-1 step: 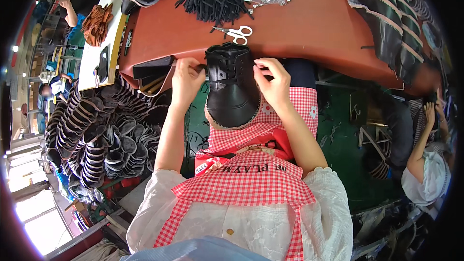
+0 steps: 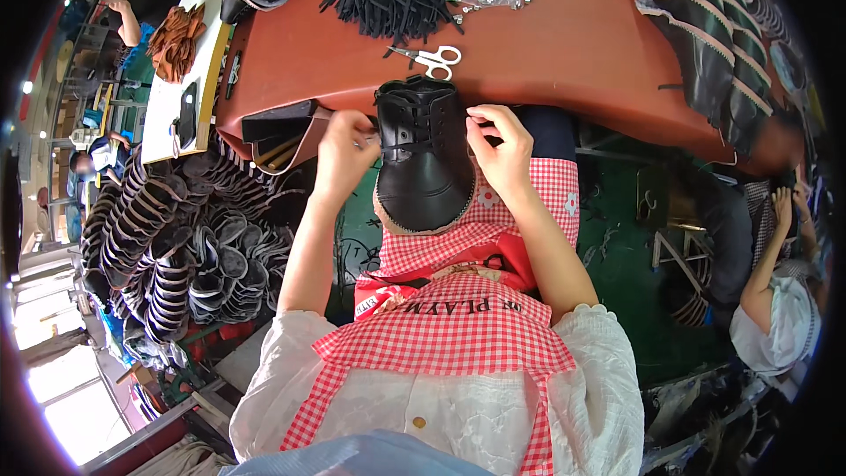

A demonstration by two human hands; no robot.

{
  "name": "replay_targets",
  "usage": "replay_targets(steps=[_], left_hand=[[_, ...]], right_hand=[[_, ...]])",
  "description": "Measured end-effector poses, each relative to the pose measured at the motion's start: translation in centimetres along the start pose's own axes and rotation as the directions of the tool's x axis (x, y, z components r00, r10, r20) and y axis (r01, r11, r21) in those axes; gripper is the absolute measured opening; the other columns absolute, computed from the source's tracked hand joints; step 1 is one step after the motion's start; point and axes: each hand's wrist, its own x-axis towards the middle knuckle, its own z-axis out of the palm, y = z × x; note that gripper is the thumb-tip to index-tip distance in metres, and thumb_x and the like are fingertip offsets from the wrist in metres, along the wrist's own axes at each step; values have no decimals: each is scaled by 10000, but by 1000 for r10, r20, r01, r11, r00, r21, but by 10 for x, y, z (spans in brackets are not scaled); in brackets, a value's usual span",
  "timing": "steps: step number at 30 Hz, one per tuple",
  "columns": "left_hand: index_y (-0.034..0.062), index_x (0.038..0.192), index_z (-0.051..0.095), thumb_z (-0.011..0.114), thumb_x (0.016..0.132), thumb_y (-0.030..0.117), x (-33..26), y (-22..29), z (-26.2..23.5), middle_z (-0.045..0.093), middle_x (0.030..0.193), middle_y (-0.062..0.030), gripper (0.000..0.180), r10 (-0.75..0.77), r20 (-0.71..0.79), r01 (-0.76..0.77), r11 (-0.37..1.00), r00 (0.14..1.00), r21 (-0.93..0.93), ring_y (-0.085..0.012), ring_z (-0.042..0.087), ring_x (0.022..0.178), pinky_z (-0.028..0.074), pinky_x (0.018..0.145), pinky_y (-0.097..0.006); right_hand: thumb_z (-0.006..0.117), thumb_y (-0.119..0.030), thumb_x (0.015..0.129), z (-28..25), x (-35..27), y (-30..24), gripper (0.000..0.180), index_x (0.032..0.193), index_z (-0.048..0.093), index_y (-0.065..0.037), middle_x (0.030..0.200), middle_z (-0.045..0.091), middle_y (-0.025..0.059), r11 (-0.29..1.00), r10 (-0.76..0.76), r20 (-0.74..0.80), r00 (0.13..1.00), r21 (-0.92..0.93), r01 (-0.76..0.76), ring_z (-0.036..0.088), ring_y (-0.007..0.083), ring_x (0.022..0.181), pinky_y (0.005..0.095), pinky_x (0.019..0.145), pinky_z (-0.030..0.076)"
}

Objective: The recorder is lacing black leather boots and trimming the laces with scissors.

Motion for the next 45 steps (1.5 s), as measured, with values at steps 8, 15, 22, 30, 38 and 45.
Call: replay_targets(steps=[8, 15, 22, 30, 38, 45], left_hand=[[77, 927, 642, 634, 779, 73, -17, -8, 34, 579, 848, -123, 149, 184, -145, -171, 981, 972, 94, -318, 632, 706, 530, 642, -392], [-13, 1023, 672, 635, 889, 42, -29, 4, -8, 628, 956, -45, 150, -450, -284, -18, 509, 847, -861, -121, 603, 777, 540, 716, -265], [-23, 1154, 602, 550, 934, 28, -24, -41, -7, 634, 1030, -56, 231, -556, -29, 5, 60, 831, -998, -148, 616, 905, 519, 799, -261], [-39, 1092, 633, 623, 909, 84, -26, -18, 18, 668, 944, -94, 221, -527, 59, 149, 131, 848, -980, -165, 663, 816, 551, 747, -257], [-7, 956, 704, 682, 836, 32, -24, -26, 67, 684, 920, -80, 128, -344, -114, 101, 548, 932, -830, -130, 674, 794, 546, 734, -236], [2, 939, 709, 698, 804, 1, -28, -6, 54, 659, 914, -75, 135, -266, -218, 80, 787, 939, -612, -143, 669, 820, 565, 739, -245]], right_hand=[[680, -5, 803, 37, 5, -28, 154, 954, 673, -34, 876, 651, 74, 989, 10, 361, 933, -142, 44, 634, 125, 651, 216, 552, 501], [744, -142, 786, 65, 15, -50, 199, 932, 670, -28, 839, 637, 96, 998, -2, 585, 811, -45, 35, 624, 195, 745, 287, 630, 480], [726, -122, 783, 54, 9, -66, 113, 833, 664, -43, 762, 640, 50, 973, -144, 654, 743, -42, 226, 584, 224, 701, 332, 654, 481], [713, -122, 793, 32, 26, -50, 103, 867, 686, -54, 1022, 668, 60, 974, -18, 717, 697, -146, 175, 603, 233, 1007, 338, 826, 502], [688, -63, 797, 36, 54, -56, 127, 922, 670, -43, 915, 636, 68, 931, -195, 494, 847, -179, 319, 615, 209, 857, 324, 730, 469], [717, -101, 716, 48, 9, -25, 80, 747, 645, -89, 668, 552, 43, 847, 56, 468, 882, -490, 206, 592, 224, 584, 331, 533, 467]])
